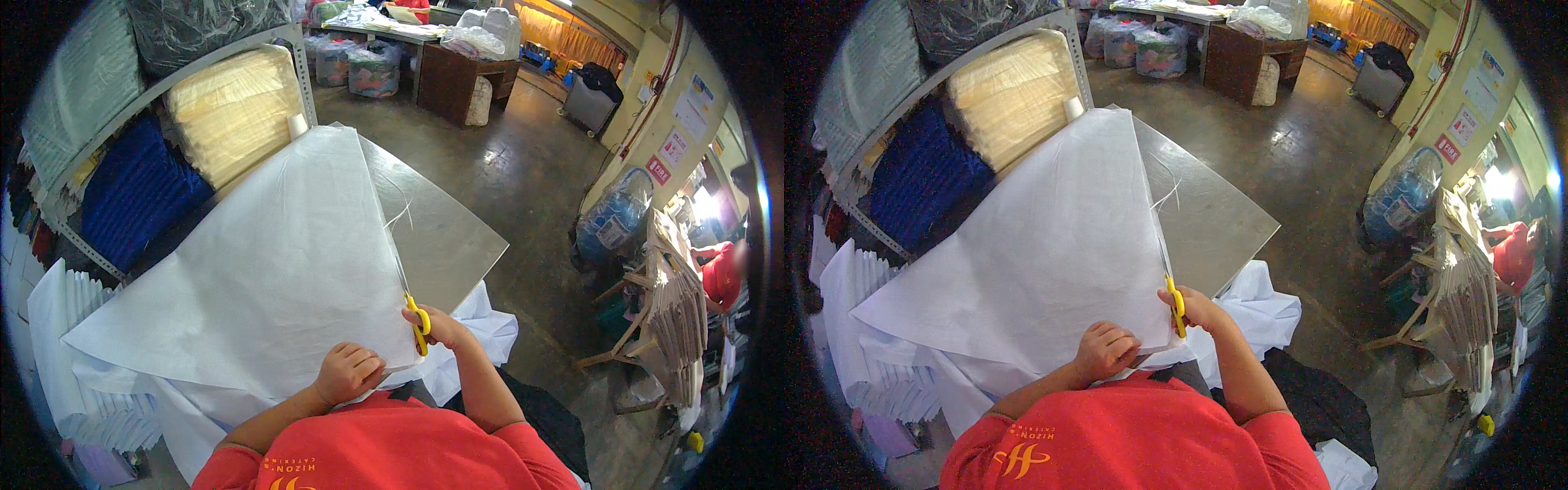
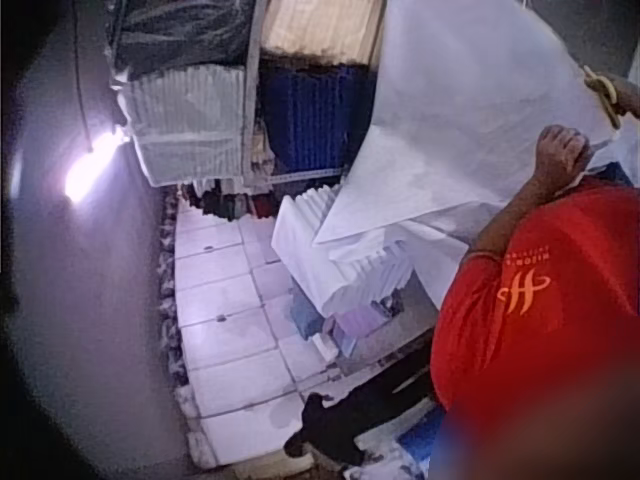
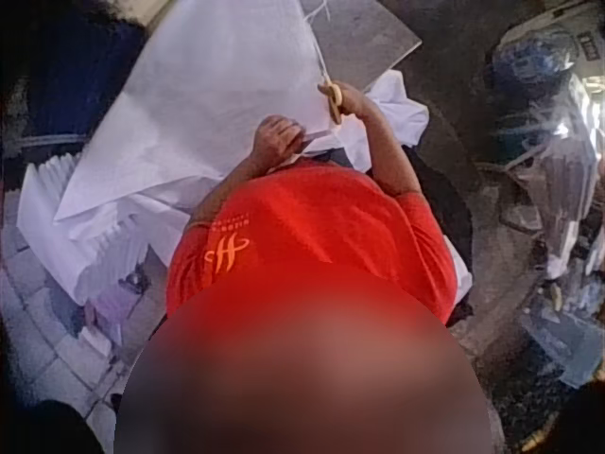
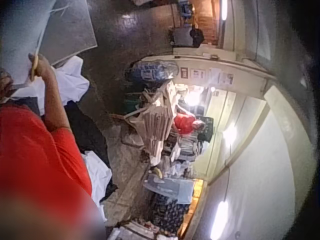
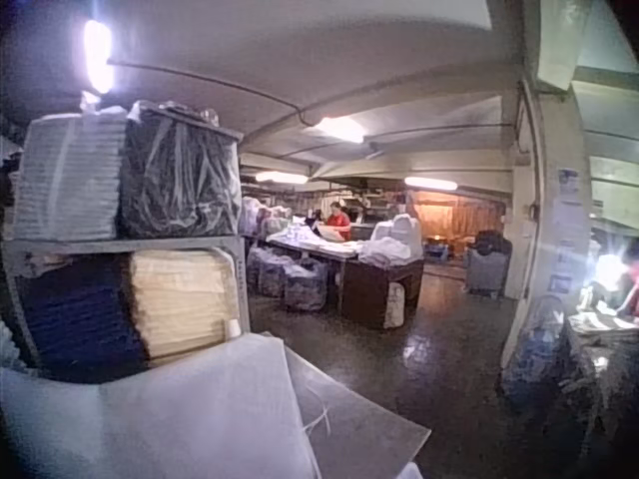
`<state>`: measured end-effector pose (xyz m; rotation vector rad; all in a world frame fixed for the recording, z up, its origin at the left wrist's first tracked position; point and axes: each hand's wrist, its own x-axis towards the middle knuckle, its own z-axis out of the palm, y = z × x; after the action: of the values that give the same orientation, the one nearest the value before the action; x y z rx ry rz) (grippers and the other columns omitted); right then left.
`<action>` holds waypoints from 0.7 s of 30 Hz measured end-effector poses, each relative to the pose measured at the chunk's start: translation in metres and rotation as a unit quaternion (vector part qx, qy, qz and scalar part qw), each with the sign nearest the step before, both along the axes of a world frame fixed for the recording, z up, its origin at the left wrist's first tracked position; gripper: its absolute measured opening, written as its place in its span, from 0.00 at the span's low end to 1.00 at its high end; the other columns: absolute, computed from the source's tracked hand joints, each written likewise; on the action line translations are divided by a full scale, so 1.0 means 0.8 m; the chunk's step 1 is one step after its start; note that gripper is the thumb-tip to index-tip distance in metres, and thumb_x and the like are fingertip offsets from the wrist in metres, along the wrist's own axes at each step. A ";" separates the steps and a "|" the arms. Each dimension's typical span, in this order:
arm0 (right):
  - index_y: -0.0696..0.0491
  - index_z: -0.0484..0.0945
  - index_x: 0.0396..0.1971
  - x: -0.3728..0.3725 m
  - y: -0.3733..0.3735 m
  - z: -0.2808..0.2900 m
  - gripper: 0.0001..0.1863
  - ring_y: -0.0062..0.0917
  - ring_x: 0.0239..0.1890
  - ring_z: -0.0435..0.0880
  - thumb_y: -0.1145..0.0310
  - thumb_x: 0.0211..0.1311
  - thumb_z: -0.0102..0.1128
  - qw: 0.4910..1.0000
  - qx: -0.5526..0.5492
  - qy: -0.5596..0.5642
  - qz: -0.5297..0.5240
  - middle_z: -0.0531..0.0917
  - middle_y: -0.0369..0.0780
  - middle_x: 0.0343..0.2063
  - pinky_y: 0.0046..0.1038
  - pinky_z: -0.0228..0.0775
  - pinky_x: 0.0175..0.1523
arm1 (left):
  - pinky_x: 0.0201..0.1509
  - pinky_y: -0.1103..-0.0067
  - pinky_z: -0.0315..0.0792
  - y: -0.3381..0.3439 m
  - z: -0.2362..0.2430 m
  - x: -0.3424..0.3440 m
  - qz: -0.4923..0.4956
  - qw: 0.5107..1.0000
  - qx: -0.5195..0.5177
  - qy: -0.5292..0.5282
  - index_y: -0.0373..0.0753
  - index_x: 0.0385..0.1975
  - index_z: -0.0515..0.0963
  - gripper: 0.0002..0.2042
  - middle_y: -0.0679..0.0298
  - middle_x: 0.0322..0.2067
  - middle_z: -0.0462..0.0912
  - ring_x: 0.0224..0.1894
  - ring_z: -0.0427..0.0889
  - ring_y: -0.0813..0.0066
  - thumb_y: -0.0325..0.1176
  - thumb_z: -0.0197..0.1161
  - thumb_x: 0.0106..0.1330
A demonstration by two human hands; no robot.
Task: The person uses yellow-handled scissors to cut a large white fabric sheet on a metal table, then folds the cut piece and places it on a pile. The person repeats the cutting and folding process with additional fabric pieces.
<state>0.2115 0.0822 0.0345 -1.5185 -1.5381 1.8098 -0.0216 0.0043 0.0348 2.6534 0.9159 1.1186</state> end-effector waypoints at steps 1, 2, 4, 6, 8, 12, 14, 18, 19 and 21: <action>0.51 0.72 0.32 0.000 0.000 0.001 0.28 0.15 0.13 0.68 0.38 0.61 0.50 1.000 0.002 0.013 0.000 0.74 0.33 0.15 0.19 0.54 0.16 | 0.37 0.73 0.71 0.000 0.000 0.000 -0.002 1.000 -0.002 0.000 0.45 0.28 0.77 0.07 0.69 0.29 0.79 0.32 0.78 0.69 0.31 0.67 0.51; 0.51 0.72 0.33 0.000 0.000 0.002 0.27 0.14 0.13 0.66 0.38 0.61 0.51 1.000 -0.004 0.014 -0.002 0.73 0.32 0.15 0.19 0.53 0.16 | 0.37 0.73 0.71 0.001 0.000 0.001 -0.003 1.000 -0.002 0.003 0.45 0.28 0.77 0.07 0.69 0.29 0.79 0.32 0.78 0.70 0.31 0.67 0.51; 0.51 0.72 0.33 -0.001 -0.001 0.004 0.27 0.14 0.13 0.66 0.38 0.61 0.51 1.000 -0.002 0.007 -0.004 0.72 0.32 0.15 0.19 0.53 0.16 | 0.37 0.73 0.71 0.001 0.000 0.001 -0.005 1.000 -0.003 0.008 0.45 0.28 0.77 0.07 0.69 0.29 0.79 0.32 0.78 0.70 0.31 0.68 0.50; 0.52 0.73 0.30 -0.002 -0.003 0.005 0.28 0.17 0.13 0.70 0.38 0.61 0.50 1.000 0.013 -0.014 -0.003 0.75 0.34 0.15 0.21 0.56 0.16 | 0.37 0.73 0.71 0.000 0.000 0.002 0.000 1.000 -0.006 0.009 0.45 0.29 0.77 0.08 0.70 0.29 0.79 0.32 0.78 0.70 0.31 0.68 0.50; 0.52 0.73 0.30 -0.002 -0.006 0.006 0.27 0.17 0.13 0.70 0.39 0.61 0.51 1.000 0.013 -0.008 -0.007 0.75 0.34 0.15 0.21 0.56 0.17 | 0.38 0.73 0.71 0.000 -0.001 0.003 0.003 1.000 -0.004 0.008 0.45 0.29 0.77 0.08 0.70 0.29 0.80 0.32 0.78 0.70 0.31 0.68 0.50; 0.53 0.74 0.30 0.000 -0.014 0.004 0.27 0.17 0.14 0.70 0.40 0.61 0.53 0.999 -0.024 0.010 -0.022 0.74 0.34 0.15 0.21 0.56 0.17 | 0.38 0.73 0.72 0.001 -0.004 0.006 0.008 1.000 -0.003 0.005 0.45 0.29 0.77 0.08 0.70 0.30 0.80 0.32 0.78 0.70 0.31 0.68 0.50; 0.55 0.75 0.32 0.001 -0.016 0.002 0.28 0.18 0.15 0.70 0.40 0.60 0.54 1.000 -0.001 0.014 -0.021 0.74 0.34 0.16 0.22 0.57 0.18 | 0.38 0.73 0.72 0.001 -0.005 0.008 0.005 1.000 -0.005 0.008 0.45 0.29 0.77 0.08 0.69 0.30 0.80 0.32 0.78 0.69 0.31 0.68 0.50; 0.57 0.77 0.35 -0.003 -0.014 -0.004 0.30 0.20 0.17 0.72 0.40 0.59 0.54 0.999 0.034 -0.017 -0.034 0.76 0.36 0.18 0.24 0.61 0.21 | 0.38 0.74 0.72 0.002 -0.003 0.010 -0.013 1.000 0.015 0.011 0.43 0.29 0.77 0.07 0.68 0.29 0.80 0.32 0.79 0.70 0.32 0.67 0.53; 0.57 0.77 0.35 -0.003 -0.012 -0.006 0.30 0.21 0.18 0.73 0.39 0.59 0.55 0.998 0.038 -0.024 -0.032 0.76 0.37 0.19 0.25 0.63 0.21 | 0.37 0.75 0.72 0.001 -0.002 0.010 -0.017 1.000 0.021 0.012 0.43 0.29 0.76 0.06 0.68 0.29 0.80 0.31 0.79 0.70 0.32 0.67 0.55; 0.58 0.77 0.36 -0.005 -0.008 -0.009 0.31 0.23 0.20 0.75 0.39 0.58 0.55 0.998 0.037 -0.050 -0.026 0.77 0.39 0.20 0.27 0.65 0.23 | 0.37 0.75 0.72 0.001 0.000 0.010 -0.016 1.000 0.024 0.005 0.43 0.29 0.76 0.06 0.67 0.29 0.79 0.31 0.78 0.70 0.32 0.67 0.55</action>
<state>0.2072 0.0758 0.0276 -1.6197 -1.5769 1.6522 -0.0140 0.0049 0.0346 2.7033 0.8557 1.1353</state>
